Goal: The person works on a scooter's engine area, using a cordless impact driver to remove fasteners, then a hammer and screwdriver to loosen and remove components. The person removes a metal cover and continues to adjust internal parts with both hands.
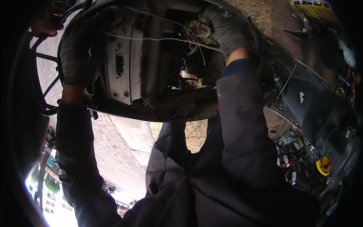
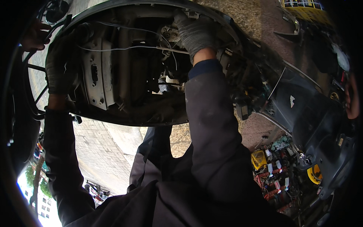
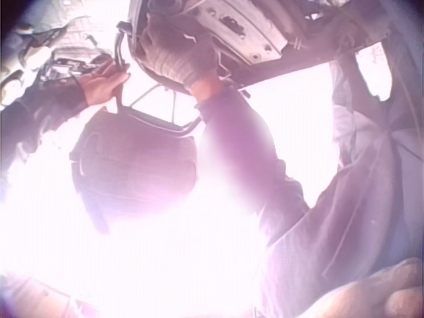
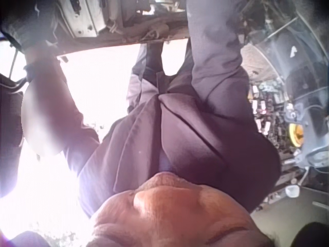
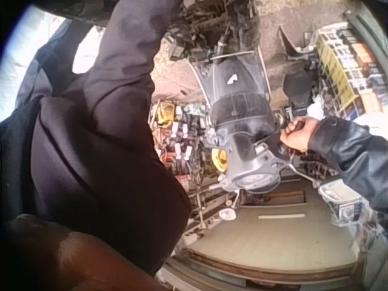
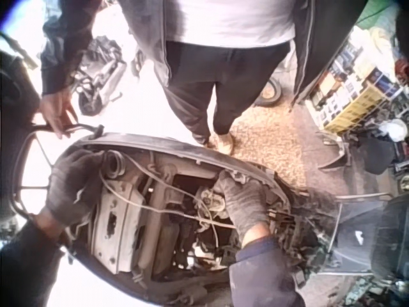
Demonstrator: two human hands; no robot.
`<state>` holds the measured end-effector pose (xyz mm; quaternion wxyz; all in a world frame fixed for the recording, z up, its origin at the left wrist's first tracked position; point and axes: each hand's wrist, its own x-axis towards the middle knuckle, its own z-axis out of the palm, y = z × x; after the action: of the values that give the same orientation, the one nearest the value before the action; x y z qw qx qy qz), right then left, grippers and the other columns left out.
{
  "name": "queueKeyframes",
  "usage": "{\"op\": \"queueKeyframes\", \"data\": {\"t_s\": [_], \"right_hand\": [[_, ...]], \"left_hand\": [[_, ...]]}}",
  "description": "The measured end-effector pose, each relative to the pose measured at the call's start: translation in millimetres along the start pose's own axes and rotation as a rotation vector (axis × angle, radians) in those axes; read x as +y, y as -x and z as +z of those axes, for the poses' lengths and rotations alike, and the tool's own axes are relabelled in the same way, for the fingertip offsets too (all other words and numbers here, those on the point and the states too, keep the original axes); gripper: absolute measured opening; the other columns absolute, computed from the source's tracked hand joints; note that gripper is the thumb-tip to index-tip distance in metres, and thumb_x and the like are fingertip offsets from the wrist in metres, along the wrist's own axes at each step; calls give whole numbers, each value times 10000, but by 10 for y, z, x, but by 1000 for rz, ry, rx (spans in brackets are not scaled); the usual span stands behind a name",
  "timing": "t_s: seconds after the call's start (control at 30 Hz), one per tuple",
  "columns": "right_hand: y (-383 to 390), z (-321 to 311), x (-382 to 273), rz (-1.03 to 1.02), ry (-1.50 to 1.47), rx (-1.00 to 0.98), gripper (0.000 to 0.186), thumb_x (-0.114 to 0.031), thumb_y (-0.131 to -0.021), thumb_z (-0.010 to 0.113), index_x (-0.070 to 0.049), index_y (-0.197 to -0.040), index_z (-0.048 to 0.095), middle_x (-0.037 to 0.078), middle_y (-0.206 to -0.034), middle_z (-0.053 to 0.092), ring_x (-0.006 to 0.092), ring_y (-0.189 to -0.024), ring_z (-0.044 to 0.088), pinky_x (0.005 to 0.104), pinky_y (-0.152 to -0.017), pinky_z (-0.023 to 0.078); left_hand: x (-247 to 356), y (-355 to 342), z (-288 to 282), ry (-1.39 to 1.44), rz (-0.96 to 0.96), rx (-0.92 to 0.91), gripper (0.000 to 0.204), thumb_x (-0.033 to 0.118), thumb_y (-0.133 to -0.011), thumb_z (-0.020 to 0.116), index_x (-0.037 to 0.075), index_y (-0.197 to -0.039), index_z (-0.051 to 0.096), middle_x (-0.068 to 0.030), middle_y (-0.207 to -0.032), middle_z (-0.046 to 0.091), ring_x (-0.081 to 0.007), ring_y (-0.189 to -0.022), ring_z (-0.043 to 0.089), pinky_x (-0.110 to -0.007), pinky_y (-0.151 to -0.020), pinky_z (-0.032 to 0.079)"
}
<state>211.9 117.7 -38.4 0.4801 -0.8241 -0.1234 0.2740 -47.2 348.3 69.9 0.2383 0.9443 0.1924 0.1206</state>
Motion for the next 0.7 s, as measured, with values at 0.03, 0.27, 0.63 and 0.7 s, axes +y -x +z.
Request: {"op": "queueKeyframes", "data": {"t_s": [0.03, 0.27, 0.63, 0.7], "right_hand": [[90, -1, -91, 8, 22, 4, 289, -273, -784, 748, -46, -955, 695, 69, -871, 694, 184, -820, 649, 324, -776, 529], [1041, 384, -617, -749, -52, -19, 276, -292, -897, 671, -31, -967, 613, 117, -803, 621, 273, -783, 645, 375, -648, 530], [1549, 371, 24, -334, 102, -297, 147, -177, -911, 610, -67, -1009, 613, 142, -829, 636, 295, -714, 644, 387, -613, 527], [1538, 299, 141, -325, 28, -259, 122, -185, -933, 598, -70, -972, 613, 122, -752, 638, 272, -661, 653, 365, -564, 517]], "left_hand": [[2, 2, 8, 57, -29, 17, 413, 57, -872, 670, 73, -1276, 590, -138, -1224, 587, -256, -1115, 631, -349, -899, 574], [32, -80, -26, 20, -11, -31, 404, 26, -868, 639, 89, -1266, 611, -111, -1250, 603, -251, -1177, 596, -370, -963, 531], [-505, 110, -126, 332, 28, -72, 354, 119, -979, 544, 14, -1317, 542, -88, -1233, 627, -158, -1081, 620, -260, -908, 510], [-665, 142, -258, 582, -257, -174, 357, 132, -975, 552, 12, -1311, 547, -85, -1244, 622, -154, -1060, 627, -250, -885, 513]]}}
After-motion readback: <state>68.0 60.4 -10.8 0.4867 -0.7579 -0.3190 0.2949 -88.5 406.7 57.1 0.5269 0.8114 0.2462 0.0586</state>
